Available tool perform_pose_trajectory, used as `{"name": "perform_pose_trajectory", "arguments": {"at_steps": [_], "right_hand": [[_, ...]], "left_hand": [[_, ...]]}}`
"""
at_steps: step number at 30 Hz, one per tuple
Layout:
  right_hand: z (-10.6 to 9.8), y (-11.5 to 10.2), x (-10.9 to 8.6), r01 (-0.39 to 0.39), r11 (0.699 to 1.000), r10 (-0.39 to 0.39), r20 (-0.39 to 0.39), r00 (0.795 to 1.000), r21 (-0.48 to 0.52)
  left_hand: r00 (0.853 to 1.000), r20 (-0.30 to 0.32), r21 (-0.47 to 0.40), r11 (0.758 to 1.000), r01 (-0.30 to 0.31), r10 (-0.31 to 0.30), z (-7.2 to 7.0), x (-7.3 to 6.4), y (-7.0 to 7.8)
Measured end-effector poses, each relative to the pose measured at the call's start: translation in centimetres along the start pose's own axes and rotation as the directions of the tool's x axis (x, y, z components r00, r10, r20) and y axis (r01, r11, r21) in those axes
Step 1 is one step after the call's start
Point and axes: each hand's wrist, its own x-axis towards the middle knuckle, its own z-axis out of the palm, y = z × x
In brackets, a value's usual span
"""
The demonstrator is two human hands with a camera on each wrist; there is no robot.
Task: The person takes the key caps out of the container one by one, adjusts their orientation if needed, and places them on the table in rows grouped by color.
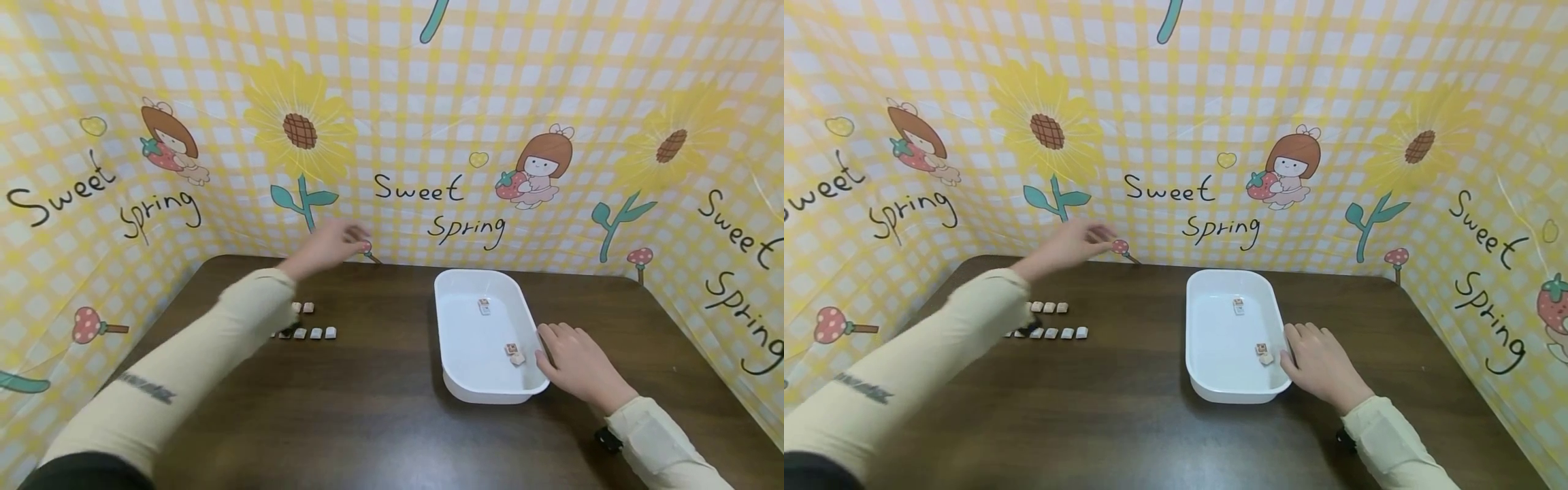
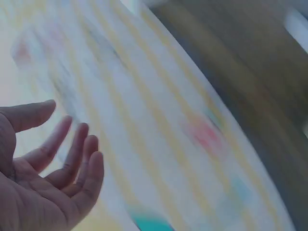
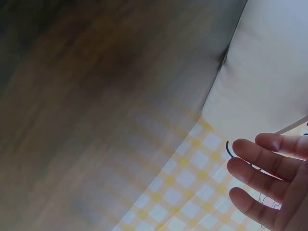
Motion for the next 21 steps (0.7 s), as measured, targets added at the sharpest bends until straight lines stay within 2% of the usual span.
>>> {"name": "perform_pose_trajectory", "arguments": {"at_steps": [2,4,6,8,11,14,15,18,21], "right_hand": [[0.0,0.1,-0.1,-0.003,1.0,0.003,-0.004,1.0,0.0],[0.1,0.2,-0.1,-0.007,1.0,0.007,-0.01,1.0,0.0],[0.1,0.2,-0.2,-0.009,1.0,0.009,-0.015,1.0,0.004],[0.1,0.2,-0.1,-0.007,1.0,0.007,-0.017,1.0,0.009],[0.2,0.1,-0.1,-0.001,1.0,0.001,-0.018,1.0,0.017],[0.3,0.1,-0.1,0.005,1.0,-0.005,-0.017,1.0,0.016],[0.3,0.1,0.0,0.007,1.0,-0.006,-0.02,1.0,0.015],[0.4,0.2,0.0,0.013,1.0,-0.013,-0.032,0.999,0.007],[0.4,0.2,0.1,0.021,1.0,-0.021,-0.047,0.999,0.006]], "left_hand": [[0.997,0.059,-0.018,0.999,-0.048,0.049,2.3,1.4,4.1],[0.989,0.129,-0.008,0.997,-0.072,0.073,5.1,2.7,7.6],[0.977,0.199,0.029,0.996,-0.084,0.077,8.0,4.3,10.2],[0.964,0.263,0.086,0.994,-0.066,0.042,10.9,5.9,11.8],[0.958,0.279,0.186,0.982,0.013,-0.066,15.3,8.6,12.6],[0.952,0.236,0.226,0.964,0.141,-0.195,19.3,10.7,12.4],[0.951,0.222,0.241,0.957,0.162,-0.217,20.3,11.2,12.3],[0.94,0.2,0.22,0.948,0.231,-0.276,22.7,12.0,12.0],[0.948,0.18,0.265,0.941,0.209,-0.261,24.2,12.1,11.9]]}}
